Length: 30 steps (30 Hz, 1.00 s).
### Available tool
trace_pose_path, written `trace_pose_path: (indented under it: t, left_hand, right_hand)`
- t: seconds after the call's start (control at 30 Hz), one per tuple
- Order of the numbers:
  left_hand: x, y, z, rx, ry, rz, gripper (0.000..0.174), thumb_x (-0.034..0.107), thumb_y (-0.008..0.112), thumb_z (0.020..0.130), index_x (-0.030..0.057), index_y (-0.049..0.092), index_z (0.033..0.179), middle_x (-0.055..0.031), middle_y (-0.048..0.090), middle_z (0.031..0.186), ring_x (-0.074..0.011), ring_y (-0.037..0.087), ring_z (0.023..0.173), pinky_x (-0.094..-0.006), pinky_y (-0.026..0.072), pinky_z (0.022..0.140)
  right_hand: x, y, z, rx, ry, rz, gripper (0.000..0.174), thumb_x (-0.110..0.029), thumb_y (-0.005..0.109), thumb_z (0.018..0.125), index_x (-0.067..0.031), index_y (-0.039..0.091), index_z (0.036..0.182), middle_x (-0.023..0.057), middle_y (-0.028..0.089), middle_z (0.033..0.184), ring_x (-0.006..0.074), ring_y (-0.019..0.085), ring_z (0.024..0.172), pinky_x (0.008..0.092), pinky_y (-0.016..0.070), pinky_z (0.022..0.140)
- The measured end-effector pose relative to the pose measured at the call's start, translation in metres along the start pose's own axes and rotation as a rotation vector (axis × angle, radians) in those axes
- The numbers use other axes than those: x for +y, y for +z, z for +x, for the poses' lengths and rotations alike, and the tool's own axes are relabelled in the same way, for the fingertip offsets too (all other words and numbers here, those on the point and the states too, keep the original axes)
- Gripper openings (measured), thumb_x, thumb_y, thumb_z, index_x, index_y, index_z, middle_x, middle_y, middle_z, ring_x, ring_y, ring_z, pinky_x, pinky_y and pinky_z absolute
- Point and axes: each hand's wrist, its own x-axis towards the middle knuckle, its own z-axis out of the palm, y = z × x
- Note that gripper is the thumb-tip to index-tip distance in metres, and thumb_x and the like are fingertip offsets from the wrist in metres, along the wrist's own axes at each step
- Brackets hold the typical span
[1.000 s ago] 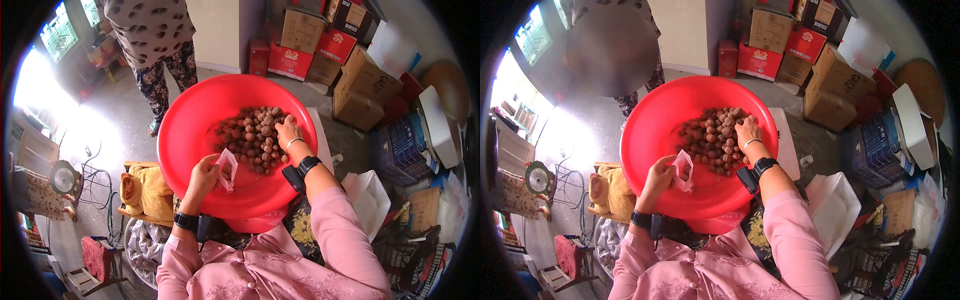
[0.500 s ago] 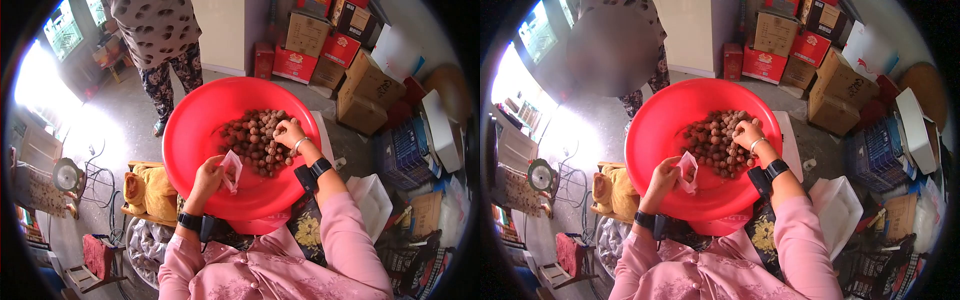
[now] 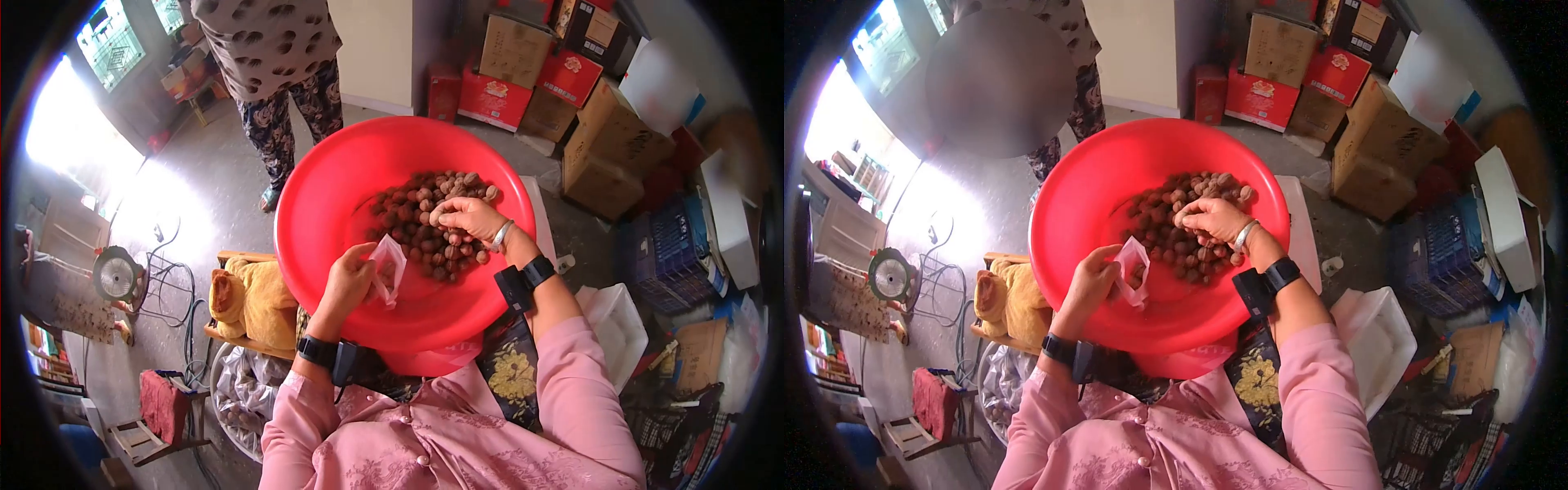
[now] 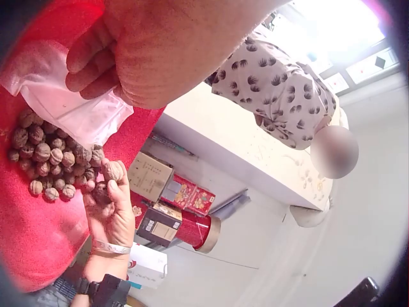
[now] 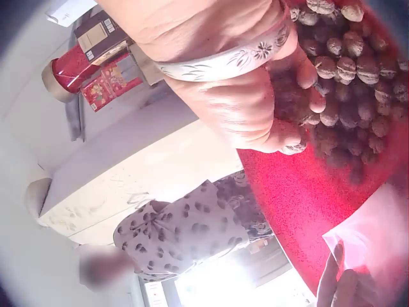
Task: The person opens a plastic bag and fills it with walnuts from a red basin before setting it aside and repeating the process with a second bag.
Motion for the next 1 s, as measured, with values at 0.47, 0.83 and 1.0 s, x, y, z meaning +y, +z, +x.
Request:
trace_pose_path:
  t: [0.47,0.83,1.0]
  left_hand:
    - [-0.008,-0.002,0.005,-0.008,-0.001,-0.024,0.036,0.004,0.049,0.090,-0.0038,0.052,0.125,-0.0094,0.065,0.080,-0.0124,0.059,0.052,-0.0235,0.0445,0.045]
    - [0.006,-0.002,0.000,-0.016,-0.050,-0.082,0.036,0.004,0.046,0.093,-0.0075,0.047,0.127,-0.0079,0.062,0.067,-0.0123,0.058,0.049,-0.0231,0.0439,0.044]
    - [0.002,-0.003,0.003,-0.014,-0.043,-0.052,0.036,0.004,0.047,0.093,-0.0066,0.048,0.127,-0.0081,0.063,0.071,-0.0124,0.059,0.050,-0.0232,0.0444,0.044]
  right_hand:
    - [-0.024,0.073,-0.020,-0.112,-0.274,-0.285,0.033,-0.024,0.067,0.090,-0.0065,0.061,0.117,-0.0013,0.058,0.075,0.0051,0.050,0.056,0.0200,0.0422,0.050]
    - [-0.012,0.048,-0.015,-0.090,0.004,-0.046,0.039,-0.010,0.066,0.084,-0.0032,0.050,0.119,0.0033,0.057,0.091,0.0080,0.054,0.067,0.0205,0.0456,0.055]
    - [-0.022,0.057,-0.021,-0.035,0.013,0.021,0.035,-0.012,0.068,0.084,-0.0034,0.053,0.115,0.0033,0.060,0.089,0.0089,0.057,0.067,0.0217,0.0470,0.056]
